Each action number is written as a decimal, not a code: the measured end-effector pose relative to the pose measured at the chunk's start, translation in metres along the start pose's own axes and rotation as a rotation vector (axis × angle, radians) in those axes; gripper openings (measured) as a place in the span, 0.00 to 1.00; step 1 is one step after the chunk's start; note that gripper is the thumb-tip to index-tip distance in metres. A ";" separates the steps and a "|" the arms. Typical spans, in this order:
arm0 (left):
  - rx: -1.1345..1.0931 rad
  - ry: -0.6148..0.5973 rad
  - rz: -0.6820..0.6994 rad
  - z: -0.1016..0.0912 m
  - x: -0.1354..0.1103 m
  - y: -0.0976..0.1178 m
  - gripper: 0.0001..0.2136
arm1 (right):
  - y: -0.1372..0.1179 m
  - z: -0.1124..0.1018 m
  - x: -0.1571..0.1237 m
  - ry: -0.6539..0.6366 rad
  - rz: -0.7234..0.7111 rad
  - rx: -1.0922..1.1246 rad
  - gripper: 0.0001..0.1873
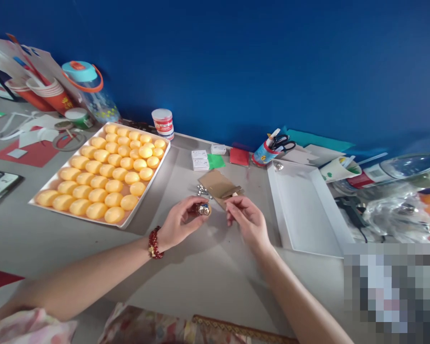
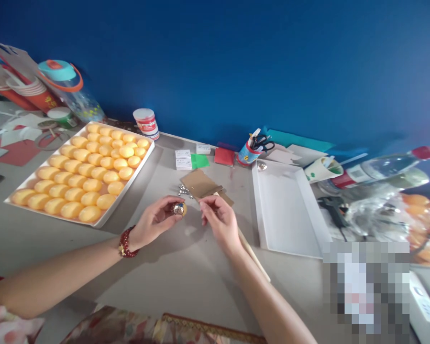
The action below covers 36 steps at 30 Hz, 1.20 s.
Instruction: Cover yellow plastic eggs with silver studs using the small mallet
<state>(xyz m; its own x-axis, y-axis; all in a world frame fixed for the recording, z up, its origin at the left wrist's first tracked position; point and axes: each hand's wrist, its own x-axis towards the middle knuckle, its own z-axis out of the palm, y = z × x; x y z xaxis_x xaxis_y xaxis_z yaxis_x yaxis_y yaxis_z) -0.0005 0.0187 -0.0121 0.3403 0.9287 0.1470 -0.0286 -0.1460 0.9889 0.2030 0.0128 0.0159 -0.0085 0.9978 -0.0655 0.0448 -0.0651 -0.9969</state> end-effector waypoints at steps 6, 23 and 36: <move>-0.039 0.016 -0.032 -0.001 -0.002 0.002 0.16 | 0.002 -0.045 -0.008 0.030 -0.358 -1.105 0.13; -0.025 0.040 -0.032 0.001 0.003 0.002 0.17 | -0.011 -0.053 -0.041 -0.014 -0.580 -1.024 0.11; -0.037 0.029 -0.031 0.002 0.002 -0.003 0.18 | -0.014 -0.037 -0.047 -0.143 -0.649 -0.977 0.13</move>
<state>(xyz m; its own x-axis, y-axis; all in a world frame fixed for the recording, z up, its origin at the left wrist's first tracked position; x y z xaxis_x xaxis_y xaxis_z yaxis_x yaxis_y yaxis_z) 0.0019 0.0205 -0.0149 0.3142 0.9422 0.1164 -0.0537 -0.1048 0.9930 0.2398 -0.0331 0.0342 -0.4199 0.8267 0.3745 0.7358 0.5517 -0.3928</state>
